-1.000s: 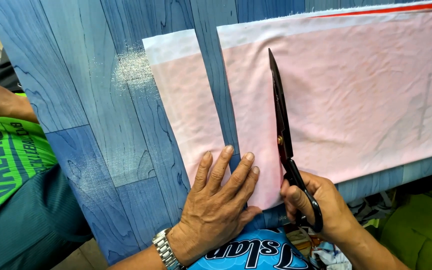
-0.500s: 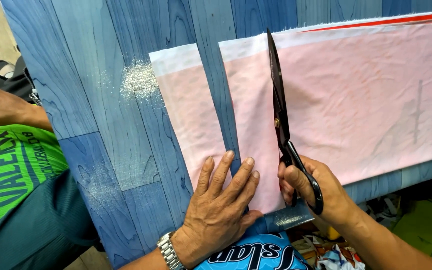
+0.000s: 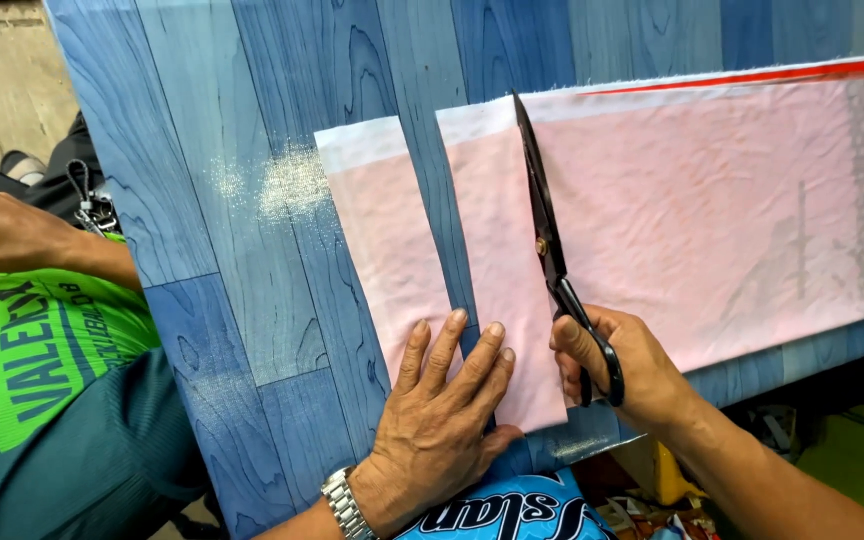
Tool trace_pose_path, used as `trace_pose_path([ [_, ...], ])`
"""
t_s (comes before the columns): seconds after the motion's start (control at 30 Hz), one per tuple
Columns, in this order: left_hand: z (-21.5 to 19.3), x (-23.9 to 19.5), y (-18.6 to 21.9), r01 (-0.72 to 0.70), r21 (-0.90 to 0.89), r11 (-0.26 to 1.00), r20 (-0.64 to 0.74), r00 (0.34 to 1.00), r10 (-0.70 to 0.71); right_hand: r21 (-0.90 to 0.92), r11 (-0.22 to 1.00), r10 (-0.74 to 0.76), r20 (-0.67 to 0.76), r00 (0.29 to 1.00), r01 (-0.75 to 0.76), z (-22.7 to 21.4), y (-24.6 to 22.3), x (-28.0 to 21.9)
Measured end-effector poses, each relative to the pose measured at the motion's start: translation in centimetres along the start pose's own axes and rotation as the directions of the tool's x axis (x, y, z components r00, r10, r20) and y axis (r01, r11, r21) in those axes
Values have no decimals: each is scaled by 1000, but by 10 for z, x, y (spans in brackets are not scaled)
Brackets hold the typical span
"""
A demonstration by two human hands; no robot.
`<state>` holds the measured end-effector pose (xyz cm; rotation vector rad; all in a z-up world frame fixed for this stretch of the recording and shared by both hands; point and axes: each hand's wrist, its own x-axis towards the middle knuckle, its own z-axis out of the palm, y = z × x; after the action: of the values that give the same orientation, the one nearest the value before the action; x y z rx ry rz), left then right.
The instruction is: Cut pink fabric into long strips using large scissors on a work table
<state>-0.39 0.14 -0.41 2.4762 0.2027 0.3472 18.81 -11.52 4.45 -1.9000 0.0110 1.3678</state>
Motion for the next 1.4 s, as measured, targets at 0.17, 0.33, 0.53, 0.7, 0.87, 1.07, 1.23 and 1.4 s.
trace_pose_path([
  [0.17,2,0,0,-5,4,1000,-9,1000,5,68,998,13,32,999,-15,0,-1,6],
  [0.33,0,1,1,-17,5,1000,-23,1000,17,86,996,-34,28,999,31,-2,1,13],
  [0.53,4,-2,1,-28,16,999,-39,999,29,-86,990,-112,-18,994,110,1,1,18],
  [0.7,-5,-2,4,-58,33,998,-61,996,60,-24,984,-173,92,981,176,-3,-4,19],
  [0.87,2,0,2,-88,88,992,-144,984,101,-89,910,-406,1,914,404,-19,17,-3],
  [1.07,-18,-1,10,-30,-58,998,-133,991,22,-428,808,-502,-137,854,406,8,38,-67],
  [1.23,-58,21,-17,-76,-79,994,-235,970,55,-696,537,-753,-141,642,477,27,97,-57],
  [1.4,-62,93,-98,50,261,964,-203,979,4,-809,50,-956,130,262,585,25,114,-48],
])
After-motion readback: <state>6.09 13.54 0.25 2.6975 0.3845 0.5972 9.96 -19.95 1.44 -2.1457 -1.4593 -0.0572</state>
